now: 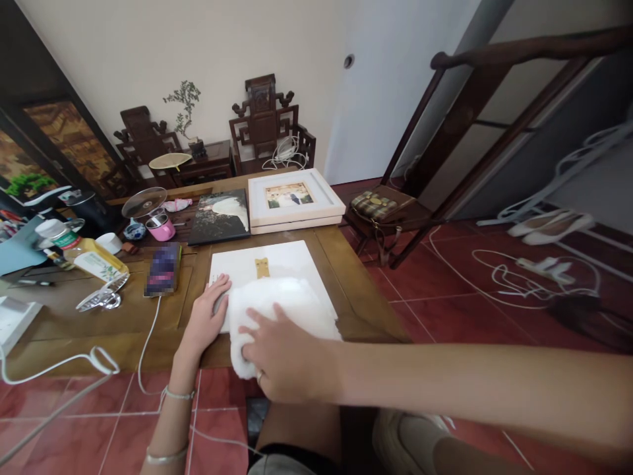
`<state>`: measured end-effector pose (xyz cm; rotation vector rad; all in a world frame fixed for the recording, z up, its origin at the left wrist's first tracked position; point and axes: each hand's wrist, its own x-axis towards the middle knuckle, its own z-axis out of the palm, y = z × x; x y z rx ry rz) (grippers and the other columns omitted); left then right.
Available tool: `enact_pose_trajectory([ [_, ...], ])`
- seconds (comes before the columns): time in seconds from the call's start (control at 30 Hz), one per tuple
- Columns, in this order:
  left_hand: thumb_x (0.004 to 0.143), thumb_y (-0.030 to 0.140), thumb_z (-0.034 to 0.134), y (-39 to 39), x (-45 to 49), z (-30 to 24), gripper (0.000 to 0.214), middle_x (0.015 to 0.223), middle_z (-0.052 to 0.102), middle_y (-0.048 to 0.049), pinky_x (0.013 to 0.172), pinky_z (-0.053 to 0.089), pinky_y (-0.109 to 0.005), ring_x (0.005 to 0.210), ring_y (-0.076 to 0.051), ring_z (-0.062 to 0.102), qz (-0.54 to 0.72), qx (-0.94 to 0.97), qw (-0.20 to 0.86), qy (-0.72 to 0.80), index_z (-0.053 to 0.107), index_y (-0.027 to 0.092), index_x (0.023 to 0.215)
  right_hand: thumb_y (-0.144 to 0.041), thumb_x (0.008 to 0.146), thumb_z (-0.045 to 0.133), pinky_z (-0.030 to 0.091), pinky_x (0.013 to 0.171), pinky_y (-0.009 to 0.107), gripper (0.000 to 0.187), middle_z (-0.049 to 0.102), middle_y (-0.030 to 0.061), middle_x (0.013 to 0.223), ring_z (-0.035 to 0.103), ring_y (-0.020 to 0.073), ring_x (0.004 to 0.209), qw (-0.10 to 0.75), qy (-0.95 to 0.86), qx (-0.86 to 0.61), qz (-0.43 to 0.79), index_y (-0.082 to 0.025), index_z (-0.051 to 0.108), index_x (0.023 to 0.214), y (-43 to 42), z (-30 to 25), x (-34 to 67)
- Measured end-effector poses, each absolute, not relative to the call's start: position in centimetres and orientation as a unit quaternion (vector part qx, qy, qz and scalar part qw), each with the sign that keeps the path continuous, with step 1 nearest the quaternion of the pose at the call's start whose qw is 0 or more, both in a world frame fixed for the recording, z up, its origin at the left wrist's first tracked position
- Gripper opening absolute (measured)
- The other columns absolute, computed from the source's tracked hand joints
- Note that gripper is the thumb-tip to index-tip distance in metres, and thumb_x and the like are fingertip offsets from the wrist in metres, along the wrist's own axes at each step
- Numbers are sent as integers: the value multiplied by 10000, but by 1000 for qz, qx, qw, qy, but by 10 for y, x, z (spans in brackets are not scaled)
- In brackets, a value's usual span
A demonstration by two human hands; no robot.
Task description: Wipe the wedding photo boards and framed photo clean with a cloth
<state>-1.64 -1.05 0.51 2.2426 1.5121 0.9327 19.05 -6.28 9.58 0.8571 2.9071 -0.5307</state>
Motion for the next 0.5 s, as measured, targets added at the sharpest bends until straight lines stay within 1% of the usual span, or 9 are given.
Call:
enact_pose_trajectory([
  [0.07,906,264,437,-11,-16,5,347,1341,576,-123,1124,342,-447,1290,-229,496,323,775,140,525,635,161,1172,-175,778,479,383,930,579,260,658,177,1063,530,341,1137,19,942,293,-163,-158,690,930,-45,92,192],
  [0.1,908,270,438,-11,-16,4,349,1338,578,-128,1123,343,-442,1290,-231,496,323,775,140,526,636,153,1171,-175,786,467,400,916,550,263,658,179,1039,570,321,1074,14,938,307,-159,-158,689,926,-33,90,192],
  [0.17,917,290,441,-11,-15,4,357,1333,581,-130,1125,338,-441,1291,-231,495,324,773,139,528,628,150,1186,-181,802,448,406,912,526,293,633,195,1102,600,308,1023,2,928,341,-149,-160,682,979,-5,86,192],
  [0.23,927,312,440,-11,-15,4,369,1340,578,-115,1130,325,-443,1297,-227,488,323,771,140,531,609,169,1222,-183,818,428,396,924,533,333,595,215,1187,597,320,1042,-13,921,365,-137,-150,661,1054,23,82,190],
  [0.27,932,323,437,-11,-14,5,376,1347,573,-106,1134,317,-442,1301,-225,484,322,769,141,534,599,180,1240,-180,825,417,390,927,543,346,588,226,1198,588,330,1060,-19,918,373,-132,-137,653,1074,34,80,189],
  [0.37,957,370,380,-13,-14,7,429,1371,554,-95,1140,303,-419,1306,-220,478,325,754,152,550,559,181,1297,-166,829,404,361,934,601,354,600,231,1177,505,371,1171,-29,914,387,-120,-116,645,1083,48,76,182],
  [0.47,983,418,277,-16,-14,10,510,1422,502,-91,1144,291,-383,1334,-206,440,348,735,172,556,485,161,1372,-163,809,443,260,978,688,345,542,190,1314,325,401,1321,-32,929,353,-108,-143,641,1091,30,75,174],
  [0.5,987,430,250,-16,-14,11,530,1447,472,-85,1149,280,-371,1351,-201,415,360,730,176,553,453,162,1397,-162,800,456,231,985,708,337,515,175,1356,289,406,1340,-31,938,328,-105,-151,643,1079,19,75,173],
])
